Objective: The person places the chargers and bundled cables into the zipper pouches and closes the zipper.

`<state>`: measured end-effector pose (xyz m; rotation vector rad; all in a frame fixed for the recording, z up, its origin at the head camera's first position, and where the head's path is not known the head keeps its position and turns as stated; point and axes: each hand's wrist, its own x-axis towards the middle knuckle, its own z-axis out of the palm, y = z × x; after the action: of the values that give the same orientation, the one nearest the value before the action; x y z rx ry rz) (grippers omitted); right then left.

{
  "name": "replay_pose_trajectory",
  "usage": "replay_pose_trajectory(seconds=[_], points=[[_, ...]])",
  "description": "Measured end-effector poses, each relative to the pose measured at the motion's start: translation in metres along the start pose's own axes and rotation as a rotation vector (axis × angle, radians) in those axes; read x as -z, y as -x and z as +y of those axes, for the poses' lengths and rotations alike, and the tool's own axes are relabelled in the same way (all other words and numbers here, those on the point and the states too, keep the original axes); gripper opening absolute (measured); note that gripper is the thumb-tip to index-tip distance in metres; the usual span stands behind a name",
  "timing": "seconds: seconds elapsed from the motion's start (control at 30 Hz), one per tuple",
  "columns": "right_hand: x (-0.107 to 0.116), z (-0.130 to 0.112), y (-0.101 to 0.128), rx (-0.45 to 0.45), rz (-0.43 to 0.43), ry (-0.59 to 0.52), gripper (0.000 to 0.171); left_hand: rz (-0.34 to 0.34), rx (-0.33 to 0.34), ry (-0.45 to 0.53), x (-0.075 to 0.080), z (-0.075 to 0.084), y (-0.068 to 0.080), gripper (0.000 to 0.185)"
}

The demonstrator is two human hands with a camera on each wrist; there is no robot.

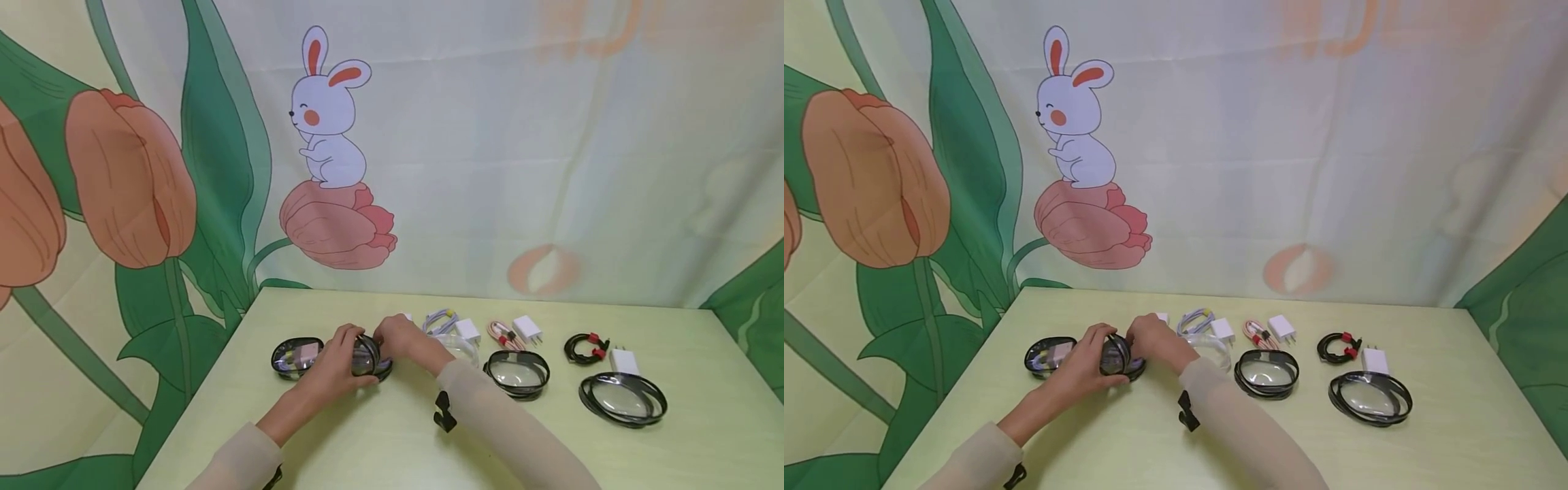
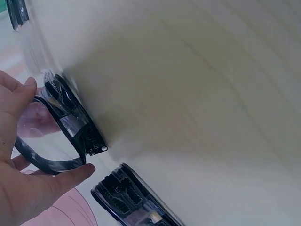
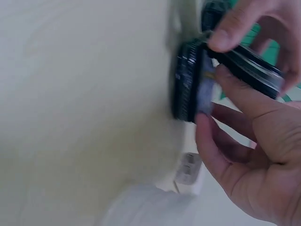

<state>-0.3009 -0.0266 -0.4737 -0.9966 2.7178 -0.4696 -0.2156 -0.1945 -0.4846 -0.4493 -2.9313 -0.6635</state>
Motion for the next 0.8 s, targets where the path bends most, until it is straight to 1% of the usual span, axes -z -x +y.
replay_pose_trajectory(seconds=[0.1,0.17,0.27,0.37,0.4,0.47,0.57,0.67,0.73,0.8], points=[[0.007,0.0,0.004,0.003,-0.043,-0.025,0.013,-0.01,0.017,0.0,0.0,-0.001,-0.001,0.092],[0.008,0.001,0.005,0.008,-0.06,-0.047,0.018,-0.011,0.018,0.003,0.0,-0.002,-0.001,0.092],[0.003,0.002,0.005,0.053,-0.049,-0.015,0.019,-0.018,0.005,0.01,-0.002,-0.003,-0.002,0.09],[-0.001,0.004,0.005,0.098,-0.021,0.012,0.017,-0.024,-0.005,0.014,-0.002,-0.003,-0.002,0.09],[-0.001,0.005,0.006,0.11,-0.015,0.004,0.015,-0.024,-0.004,0.014,-0.002,-0.003,-0.002,0.09],[0.004,0.01,0.008,0.133,-0.006,-0.047,0.016,-0.027,0.003,0.006,-0.002,-0.002,-0.001,0.09],[0.014,0.025,0.008,0.168,0.015,-0.137,0.023,-0.027,0.015,-0.004,-0.001,-0.002,-0.001,0.09],[0.022,0.044,0.006,0.139,0.042,-0.19,0.032,-0.025,0.018,-0.011,0.0,-0.003,-0.001,0.091],[0.026,0.056,0.005,0.084,0.046,-0.187,0.037,-0.017,0.014,-0.011,0.0,-0.003,-0.001,0.091],[0.026,0.065,0.005,0.037,0.026,-0.169,0.044,-0.012,0.006,-0.019,0.0,-0.003,0.0,0.091]])
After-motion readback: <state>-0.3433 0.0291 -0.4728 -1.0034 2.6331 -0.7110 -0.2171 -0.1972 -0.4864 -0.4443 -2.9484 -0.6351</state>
